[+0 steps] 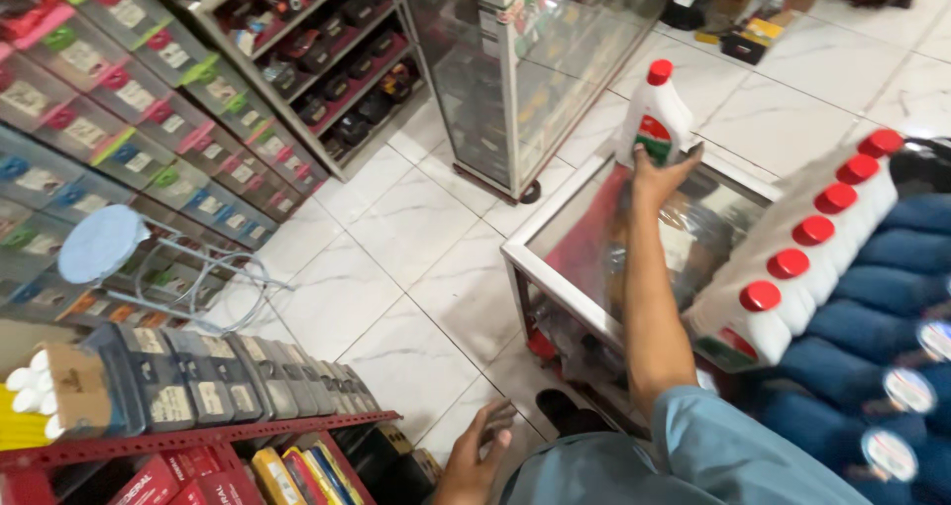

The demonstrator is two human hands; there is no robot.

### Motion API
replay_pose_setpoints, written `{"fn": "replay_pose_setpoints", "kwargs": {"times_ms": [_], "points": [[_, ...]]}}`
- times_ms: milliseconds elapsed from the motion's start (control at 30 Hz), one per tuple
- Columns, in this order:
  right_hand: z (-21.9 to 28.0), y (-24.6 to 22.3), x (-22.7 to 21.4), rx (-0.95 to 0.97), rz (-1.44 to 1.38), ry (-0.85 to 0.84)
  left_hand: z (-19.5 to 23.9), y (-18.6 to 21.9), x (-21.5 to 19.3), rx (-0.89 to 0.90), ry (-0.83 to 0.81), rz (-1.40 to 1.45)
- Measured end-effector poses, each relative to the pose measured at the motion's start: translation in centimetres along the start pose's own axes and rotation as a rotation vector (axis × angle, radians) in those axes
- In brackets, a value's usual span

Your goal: The person repeatedly picks up plastic bottles of automotive fluids from a floor display and places them onto a red metal shelf. They handle grey bottles with green caps and white bottles with red caps, arranging them in rows on the shelf.

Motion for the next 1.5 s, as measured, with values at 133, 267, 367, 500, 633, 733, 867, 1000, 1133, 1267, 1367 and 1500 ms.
{"fn": "replay_pose_setpoints", "kwargs": {"times_ms": [133, 267, 367, 500, 633, 733, 867, 1000, 1133, 1267, 1367, 1500], "points": [[-0.3, -0.2, 1.8, 0.069, 0.134, -0.011, -0.8, -5.4, -0.8, -0.032, 0.072, 0.045], [2.3, -2.2, 1.5, 0.01, 0.014, -0.088, -1.3, -7.8, -1.7, -0.079, 0.143, 0.124], [4.7, -3.8, 0.4, -0.015, 0.074, -0.172, -1.4, -5.4, -1.7, -0.102, 0.164, 0.115], [7.2, -4.6, -0.2, 0.13, 0.052, -0.368, -2.1, 0.7, -1.1, -0.07, 0.124, 0.025], [13.9, -2.5, -1.0, 0.687, -0.25, -0.487, -2.4, 3.8, -0.2, -0.187, 0.049, -0.034], [20.1, -3.0, -1.5, 1.087, -0.378, -0.532, -2.4, 5.3, 0.1, -0.127, 0.06, -0.014], [26.4, -7.5, -1.1, 1.347, -0.546, -0.698, -1.1, 6.4, -0.7, -0.1, 0.133, 0.037], [30.9, -12.9, -1.4, 1.327, -0.453, -0.939, 1.6, 11.6, -3.9, 0.101, 0.442, -0.181], [35.3, -19.5, -1.2, 1.249, -0.472, -1.214, 6.5, 16.7, -6.7, 0.376, 0.681, -0.165], [40.3, -26.1, -1.8, 1.257, -0.518, -1.41, 11.4, 17.8, -8.2, 0.434, 0.751, -0.198], [43.6, -31.0, -2.7, 1.23, -0.567, -1.549, 15.6, 17.6, -8.4, 0.449, 0.833, -0.216], [47.7, -35.9, -4.0, 1.073, -0.596, -1.682, 21.0, 16.5, -9.1, 0.406, 0.978, -0.235]]}}
Point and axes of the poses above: each hand's wrist, its own z-axis away from the middle knuckle, its own x-axis out of the palm, y = z × x, the point moved 10 cm from there along -z, towards the middle knuckle, and after that the axes turned 6 degrees about -z, right-handed, at the moved point
